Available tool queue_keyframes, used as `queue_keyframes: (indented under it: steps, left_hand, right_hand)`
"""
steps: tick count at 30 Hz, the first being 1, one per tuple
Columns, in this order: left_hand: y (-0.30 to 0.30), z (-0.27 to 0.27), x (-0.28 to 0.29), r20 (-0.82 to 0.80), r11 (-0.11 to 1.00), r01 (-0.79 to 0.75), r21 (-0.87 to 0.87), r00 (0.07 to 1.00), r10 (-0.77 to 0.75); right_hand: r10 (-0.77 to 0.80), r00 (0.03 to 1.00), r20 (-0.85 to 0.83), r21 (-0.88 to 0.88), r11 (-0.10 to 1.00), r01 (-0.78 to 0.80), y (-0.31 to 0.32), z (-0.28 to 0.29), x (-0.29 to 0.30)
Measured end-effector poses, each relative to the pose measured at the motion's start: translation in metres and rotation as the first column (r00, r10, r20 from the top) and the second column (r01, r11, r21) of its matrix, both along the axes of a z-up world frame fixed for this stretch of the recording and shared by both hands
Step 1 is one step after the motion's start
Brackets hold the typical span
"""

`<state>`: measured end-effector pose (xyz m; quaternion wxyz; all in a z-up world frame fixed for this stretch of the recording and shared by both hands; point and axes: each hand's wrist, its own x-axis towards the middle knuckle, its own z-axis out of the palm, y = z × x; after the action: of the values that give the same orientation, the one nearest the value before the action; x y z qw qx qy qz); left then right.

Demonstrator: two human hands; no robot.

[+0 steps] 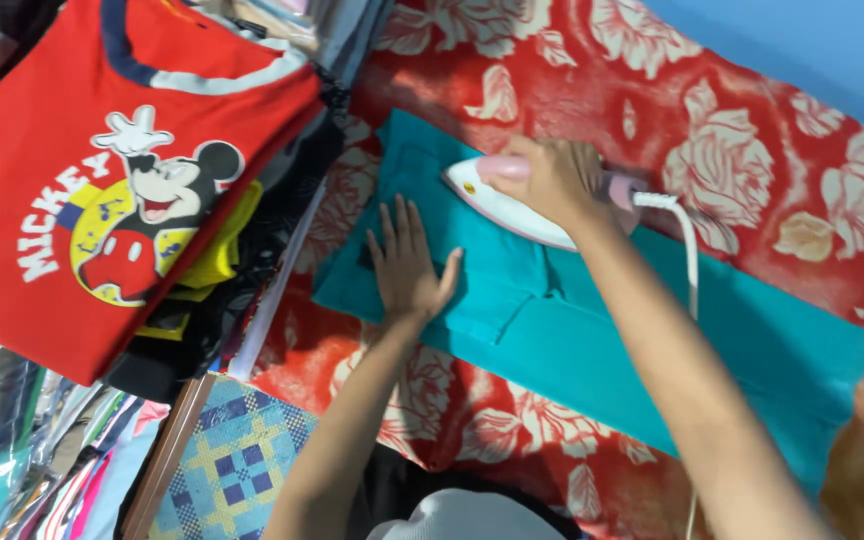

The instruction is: The person folds a teal t-shirt on a floral-patterned ironing board and then irons it with a white electric iron. The person smooths the fabric with their hands before and during ironing, then places the ironed shirt aside.

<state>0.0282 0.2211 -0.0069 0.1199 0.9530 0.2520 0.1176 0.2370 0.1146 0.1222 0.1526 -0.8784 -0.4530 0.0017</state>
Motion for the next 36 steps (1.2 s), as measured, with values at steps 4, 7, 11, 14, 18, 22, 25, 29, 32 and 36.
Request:
queue_keyframes:
  steps: [4, 7, 11, 14, 18, 22, 25, 29, 32, 36]
  left_hand:
    - [-0.001, 0.002, 0.002, -0.01, 1.0, -0.028, -0.008, 1.0, 0.028]
    - [-0.001, 0.002, 0.003, -0.016, 0.999, -0.035, -0.017, 0.999, 0.035]
    - [-0.002, 0.003, 0.004, -0.041, 0.998, -0.064, 0.001, 0.997, 0.064]
    - [-0.002, 0.004, 0.003, -0.032, 0.998, -0.061, 0.016, 0.998, 0.062]
    - [-0.003, 0.0, 0.003, -0.033, 0.998, -0.063, 0.017, 0.997, 0.063]
    - [-0.002, -0.004, 0.001, 0.028, 0.998, -0.062, -0.014, 0.998, 0.062]
    - [0.003, -0.01, -0.01, 0.084, 0.997, -0.021, -0.076, 0.996, 0.028]
    - [0.019, -0.003, -0.064, 0.116, 0.98, 0.162, -0.113, 0.982, -0.149]
    - [0.042, 0.002, -0.115, 0.003, 0.995, 0.068, -0.071, 0.998, -0.068]
    - [0.059, -0.021, -0.14, -0.004, 0.976, -0.21, -0.054, 0.978, 0.211]
  right_hand:
    - [-0.019, 0.993, 0.118, 0.018, 1.0, 0.017, 0.054, -0.027, 0.012]
    - [0.043, 0.997, 0.063, 0.028, 0.999, -0.045, 0.076, -0.039, 0.017]
    - [0.016, 0.951, 0.308, -0.052, 0.999, 0.0, 0.093, -0.055, 0.023]
    - [0.024, 0.951, 0.309, -0.071, 0.997, -0.002, 0.097, -0.055, 0.024]
    - [-0.001, 0.969, 0.247, -0.098, 0.995, 0.026, 0.098, -0.06, 0.033]
    - [-0.055, 0.987, 0.151, -0.096, 0.993, 0.07, 0.071, -0.061, 0.052]
    - [-0.156, 0.983, 0.094, -0.149, 0.974, 0.169, 0.032, -0.05, 0.063]
    - [-0.323, 0.945, -0.046, -0.141, 0.939, 0.314, -0.038, -0.029, 0.062]
    - [-0.434, 0.894, -0.116, -0.014, 0.9, 0.435, -0.089, -0.026, 0.046]
    - [-0.501, 0.85, -0.16, 0.073, 0.853, 0.517, -0.134, -0.002, 0.0]
